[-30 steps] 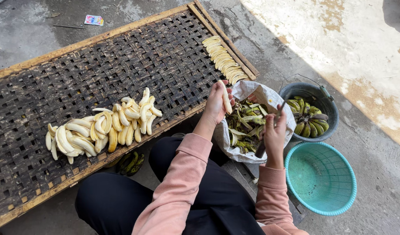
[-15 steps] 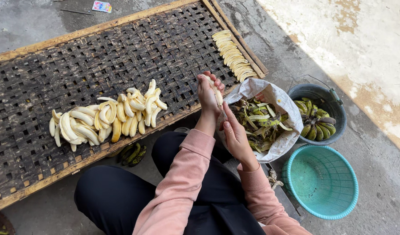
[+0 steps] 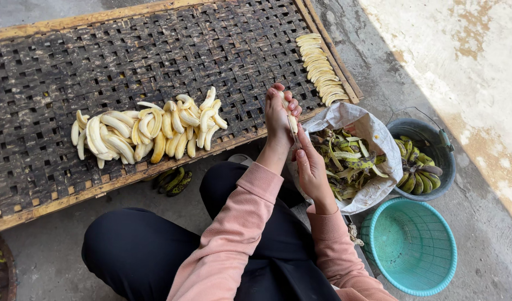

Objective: The person sits on the ground and peels bananas one at a time, using a knife to help remove the peel. Peeled bananas are placed on a woven bamboo tray and the peels are dropped into a sack beside them.

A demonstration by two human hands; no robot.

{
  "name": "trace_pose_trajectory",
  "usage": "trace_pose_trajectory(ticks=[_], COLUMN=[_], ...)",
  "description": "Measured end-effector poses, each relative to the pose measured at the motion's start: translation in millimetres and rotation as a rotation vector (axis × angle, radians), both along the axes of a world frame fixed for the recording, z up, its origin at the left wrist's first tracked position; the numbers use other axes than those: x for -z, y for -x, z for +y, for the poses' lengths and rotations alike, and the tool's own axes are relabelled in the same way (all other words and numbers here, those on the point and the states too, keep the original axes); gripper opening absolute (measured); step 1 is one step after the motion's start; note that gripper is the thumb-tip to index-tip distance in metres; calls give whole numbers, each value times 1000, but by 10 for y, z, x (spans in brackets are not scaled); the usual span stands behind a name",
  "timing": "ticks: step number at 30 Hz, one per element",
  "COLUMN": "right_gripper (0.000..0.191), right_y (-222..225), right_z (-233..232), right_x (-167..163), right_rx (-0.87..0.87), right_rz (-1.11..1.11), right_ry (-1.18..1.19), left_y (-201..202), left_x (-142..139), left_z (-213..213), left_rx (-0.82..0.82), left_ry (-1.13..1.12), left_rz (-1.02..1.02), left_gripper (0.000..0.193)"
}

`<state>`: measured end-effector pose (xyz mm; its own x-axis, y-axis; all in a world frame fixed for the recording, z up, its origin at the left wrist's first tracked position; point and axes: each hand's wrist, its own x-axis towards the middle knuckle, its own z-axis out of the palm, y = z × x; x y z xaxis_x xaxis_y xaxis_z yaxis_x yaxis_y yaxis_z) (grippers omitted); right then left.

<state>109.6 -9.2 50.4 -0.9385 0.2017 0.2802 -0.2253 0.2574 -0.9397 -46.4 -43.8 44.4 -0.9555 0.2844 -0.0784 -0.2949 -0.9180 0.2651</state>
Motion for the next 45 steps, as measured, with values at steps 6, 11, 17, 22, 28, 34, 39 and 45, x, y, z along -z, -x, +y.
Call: trace_pose_trajectory(ticks=[6,11,17,22,28,34,39,45], right_gripper=[55,51,52,50,49,49,50,53], right_y=[182,396,630,762,964,1195,1303,1393], right_z=[24,-43,-228,-400,-587,-843,-984,-1112], right_x=[1,100,277,434,497,595,770,717], right_rx=[-60,-198,-239,-274,-390,-482,-507,-392], right_rz=[-120,-18,-21,-64,-55,-85,-128,-172], right_ry=[-51,-37,-103,-113,-130,-81,-101,-514], left_y=[-6,27,38,1,134,297,295,315], left_x=[99,279,599,698,780,1044,1135,1091], left_z=[-164,-370,-694,-989,-1259,-1383,-1561,-1824], left_rx=[-26,-56,-53,-78,-287,-386,-387,-318], left_ry=[43,38,107,138,163,36,193,508], left_rz=[-19,-5,-76,-184,-163,-82,-193,-258], left_gripper=[25,24,22,22,25,23,24,31])
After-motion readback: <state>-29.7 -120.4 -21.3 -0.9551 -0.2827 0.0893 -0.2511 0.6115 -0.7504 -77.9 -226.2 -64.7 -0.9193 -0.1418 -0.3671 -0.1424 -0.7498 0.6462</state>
